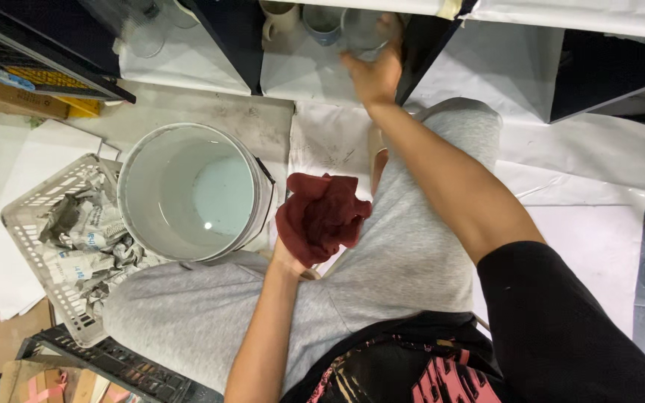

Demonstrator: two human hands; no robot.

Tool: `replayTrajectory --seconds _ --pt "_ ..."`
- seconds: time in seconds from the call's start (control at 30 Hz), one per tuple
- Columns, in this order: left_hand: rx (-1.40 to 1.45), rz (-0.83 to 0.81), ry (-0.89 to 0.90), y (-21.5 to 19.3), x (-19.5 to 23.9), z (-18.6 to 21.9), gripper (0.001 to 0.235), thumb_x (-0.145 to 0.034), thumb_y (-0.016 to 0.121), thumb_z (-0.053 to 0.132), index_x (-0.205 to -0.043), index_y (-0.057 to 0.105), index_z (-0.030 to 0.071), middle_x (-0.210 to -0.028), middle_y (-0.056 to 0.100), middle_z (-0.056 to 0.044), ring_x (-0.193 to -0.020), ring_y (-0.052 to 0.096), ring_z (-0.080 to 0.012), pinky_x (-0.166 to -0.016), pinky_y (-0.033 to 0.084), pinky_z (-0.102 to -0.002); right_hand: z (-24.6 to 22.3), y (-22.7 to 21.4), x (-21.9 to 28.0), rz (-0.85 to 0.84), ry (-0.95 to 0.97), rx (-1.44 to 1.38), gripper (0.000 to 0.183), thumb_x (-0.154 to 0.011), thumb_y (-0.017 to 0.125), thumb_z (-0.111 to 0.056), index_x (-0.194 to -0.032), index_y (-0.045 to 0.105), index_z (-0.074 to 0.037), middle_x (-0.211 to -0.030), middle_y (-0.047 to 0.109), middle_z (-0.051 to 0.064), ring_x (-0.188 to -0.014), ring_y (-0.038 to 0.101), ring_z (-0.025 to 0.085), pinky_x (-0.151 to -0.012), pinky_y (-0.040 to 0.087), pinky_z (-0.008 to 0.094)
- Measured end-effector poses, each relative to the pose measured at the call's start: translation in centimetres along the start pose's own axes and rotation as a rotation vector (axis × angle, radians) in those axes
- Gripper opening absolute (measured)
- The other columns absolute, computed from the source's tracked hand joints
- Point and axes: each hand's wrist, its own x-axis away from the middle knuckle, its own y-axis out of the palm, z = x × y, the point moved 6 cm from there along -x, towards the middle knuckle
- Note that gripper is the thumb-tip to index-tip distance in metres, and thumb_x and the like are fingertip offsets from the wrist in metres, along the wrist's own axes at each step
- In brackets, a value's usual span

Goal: The person sits cross-legged on the floor and wipes various ceramic and glass items with a red cloth. They handle a white mug, a blue mug, clear glasses, and small plates one at a time, wiping each item and placing it on a nearby shelf.

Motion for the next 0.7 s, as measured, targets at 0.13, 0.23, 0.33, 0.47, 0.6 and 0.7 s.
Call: replayTrajectory --seconds 0.13,0.23,0.33,0.47,0.6,0.7 --pt "0.068 0.000 0.097 0.3 0.6 0.5 0.027 -0.111 0.041 0.022 -0.088 0.046 0.008 -0.080 0.049 -0.006 -0.082 0.047 -0.0245 -0.054 0.030 -0.031 2.7 0.6 -0.5 -0.023 -0.088 -0.069 0.097 -0.079 0.094 -0.012 -0.155 0.033 -0.008 -0.151 0.052 0.015 -0.143 0.048 0.029 -0.121 0.039 0.037" --pt "-0.196 -0.075 0.185 0.6 1.1 0.7 0.021 -0.108 0.049 0.023 -0.092 0.048 0.009 -0.084 0.047 -0.004 -0.074 0.044 -0.0201 -0.058 0.031 -0.033 4.3 0.8 -0.6 0.017 -0.120 0.016 0.096 -0.079 0.096 -0.011 -0.154 0.036 -0.008 -0.152 0.054 0.015 -0.145 0.049 0.030 -0.123 0.038 0.037" --pt "-0.177 0.355 0.140 -2.5 1.8 0.5 0.022 -0.099 0.048 0.032 -0.095 0.054 0.012 -0.077 0.047 -0.003 -0.061 0.040 -0.0171 -0.047 0.031 -0.030 5.9 1.0 -0.3 -0.025 -0.129 -0.134 0.108 -0.077 0.095 -0.013 -0.158 0.023 -0.003 -0.156 0.046 0.019 -0.146 0.045 0.032 -0.123 0.035 0.037" --pt "-0.107 0.133 0.122 -2.0 1.3 -0.1 0.022 -0.104 0.050 0.027 -0.093 0.047 0.009 -0.081 0.046 -0.005 -0.066 0.040 -0.0171 -0.052 0.032 -0.030 9.3 0.8 0.7 0.044 0.001 0.015 0.110 -0.069 0.103 -0.026 -0.146 0.030 0.000 -0.134 0.051 0.022 -0.127 0.050 0.030 -0.109 0.041 0.039" --pt "-0.026 -0.119 0.159 -0.7 0.8 -0.3 0.026 -0.112 0.050 0.021 -0.088 0.047 0.011 -0.077 0.046 -0.003 -0.071 0.040 -0.0187 -0.056 0.031 -0.032 11.3 1.8 4.5 0.228 -0.021 0.226 0.077 -0.064 0.101 -0.026 -0.119 0.052 -0.004 -0.107 0.059 0.013 -0.099 0.058 0.027 -0.089 0.050 0.041" --pt "0.066 -0.081 0.201 -0.2 0.5 0.6 0.019 -0.105 0.052 0.021 -0.091 0.048 0.009 -0.078 0.048 -0.004 -0.075 0.042 -0.0220 -0.054 0.032 -0.032 13.0 4.7 4.7 -0.028 0.287 0.051 0.070 -0.073 0.095 -0.027 -0.125 0.055 -0.005 -0.115 0.060 0.014 -0.104 0.057 0.026 -0.091 0.052 0.039"
